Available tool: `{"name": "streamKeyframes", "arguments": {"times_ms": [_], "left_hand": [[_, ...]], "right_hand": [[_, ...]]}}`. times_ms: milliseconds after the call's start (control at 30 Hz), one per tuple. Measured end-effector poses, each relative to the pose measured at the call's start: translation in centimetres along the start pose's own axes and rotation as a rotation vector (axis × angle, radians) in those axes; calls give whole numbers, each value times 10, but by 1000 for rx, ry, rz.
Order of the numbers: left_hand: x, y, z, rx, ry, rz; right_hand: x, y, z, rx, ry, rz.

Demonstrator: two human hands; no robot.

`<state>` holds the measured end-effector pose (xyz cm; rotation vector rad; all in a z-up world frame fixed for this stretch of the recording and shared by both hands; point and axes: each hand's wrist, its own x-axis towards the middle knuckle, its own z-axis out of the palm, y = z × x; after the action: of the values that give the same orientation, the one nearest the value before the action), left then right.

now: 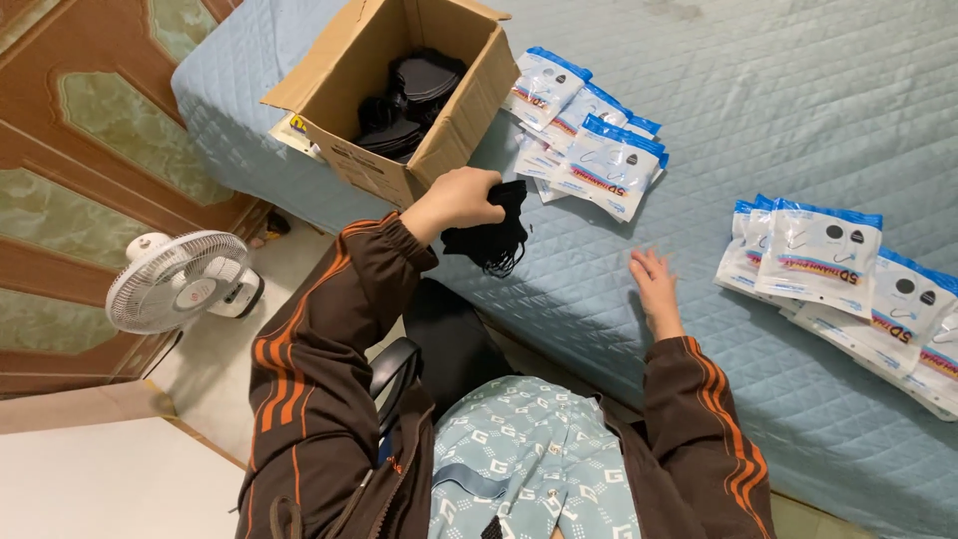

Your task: The person is taking black face masks out of a cardboard box, inspecting them by unfolding and looking at them, and then placing them down.

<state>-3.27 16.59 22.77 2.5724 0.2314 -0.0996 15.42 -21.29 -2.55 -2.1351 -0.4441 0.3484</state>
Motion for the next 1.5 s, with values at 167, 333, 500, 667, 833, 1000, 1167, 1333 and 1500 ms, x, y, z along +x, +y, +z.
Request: {"name": "streamKeyframes", "arguments": {"times_ms": [167, 333, 500, 667, 833, 1000, 1167, 1333, 1500], "left_hand": [[46, 37, 60, 179, 365, 82], [68, 80, 168, 389, 626, 276], [23, 119, 227, 588, 533, 705], [3, 125, 242, 616, 531, 826], [-4, 124, 245, 593, 520, 880], [0, 113, 261, 532, 267, 789], [-3, 104, 245, 75, 193, 620], [0, 93, 235, -528, 47, 146], [7, 85, 243, -1164, -168, -152]], "right_hand": [[-86, -137, -6, 566, -285, 65], [-77, -133, 10, 1016, -715, 186], [-58, -88, -12, 1765, -503, 624], [-79, -97, -26, 2072, -619, 737], [-45, 8, -6, 1936, -614, 516], [-48, 23, -7, 1704, -398, 526], [-54, 21, -11, 1670, -265, 514], [-46, 41, -6, 1621, -263, 468], [-22, 73, 12, 1573, -339, 445]]}}
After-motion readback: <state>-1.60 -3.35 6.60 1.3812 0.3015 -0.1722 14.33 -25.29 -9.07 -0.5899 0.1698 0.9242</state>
